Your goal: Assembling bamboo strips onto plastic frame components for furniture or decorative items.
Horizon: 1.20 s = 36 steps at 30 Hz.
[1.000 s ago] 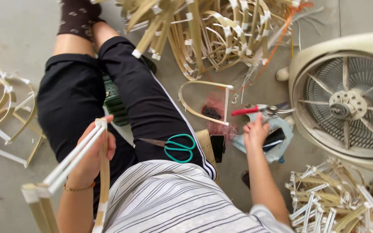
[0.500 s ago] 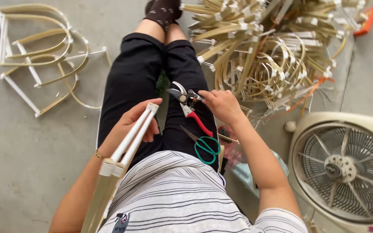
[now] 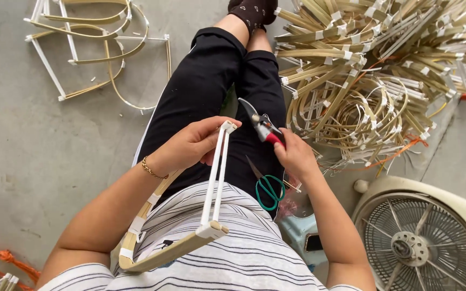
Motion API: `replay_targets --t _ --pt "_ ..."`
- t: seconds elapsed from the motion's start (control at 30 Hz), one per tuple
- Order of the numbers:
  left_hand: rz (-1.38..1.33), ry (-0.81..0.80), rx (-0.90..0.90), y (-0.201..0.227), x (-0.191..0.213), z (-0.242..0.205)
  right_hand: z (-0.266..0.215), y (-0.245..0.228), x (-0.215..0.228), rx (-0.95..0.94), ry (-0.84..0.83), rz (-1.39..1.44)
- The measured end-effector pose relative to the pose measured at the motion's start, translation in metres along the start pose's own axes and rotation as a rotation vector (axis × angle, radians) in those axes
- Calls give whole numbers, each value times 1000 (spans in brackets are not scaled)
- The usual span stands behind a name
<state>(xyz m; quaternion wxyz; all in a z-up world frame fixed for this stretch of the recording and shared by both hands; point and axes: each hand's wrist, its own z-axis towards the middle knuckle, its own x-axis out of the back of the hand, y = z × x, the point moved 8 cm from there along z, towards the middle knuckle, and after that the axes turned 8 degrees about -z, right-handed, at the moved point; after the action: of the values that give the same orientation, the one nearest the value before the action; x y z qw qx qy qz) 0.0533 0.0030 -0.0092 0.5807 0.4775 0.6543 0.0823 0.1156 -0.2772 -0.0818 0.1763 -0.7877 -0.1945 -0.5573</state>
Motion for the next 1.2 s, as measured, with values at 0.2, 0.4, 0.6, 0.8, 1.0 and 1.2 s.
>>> replay_targets --t 0.2,0.4,0.6,0.8,1.0,1.2 --pt "162 22 -47 5 3 0 -21 1 -15 -319 -355 943" --pt "77 117 -153 23 41 20 -30 -19 31 -139 -150 532" --pt "-134 416 -507 79 123 16 -56 79 -68 -463 -51 510" --pt "-186 420 -662 97 119 12 -83 159 -167 -606 21 345" --pt "-67 452 -707 97 98 19 -35 98 -89 -317 100 185" --pt "166 562 -776 74 82 48 -30 -72 94 428 90 1666"
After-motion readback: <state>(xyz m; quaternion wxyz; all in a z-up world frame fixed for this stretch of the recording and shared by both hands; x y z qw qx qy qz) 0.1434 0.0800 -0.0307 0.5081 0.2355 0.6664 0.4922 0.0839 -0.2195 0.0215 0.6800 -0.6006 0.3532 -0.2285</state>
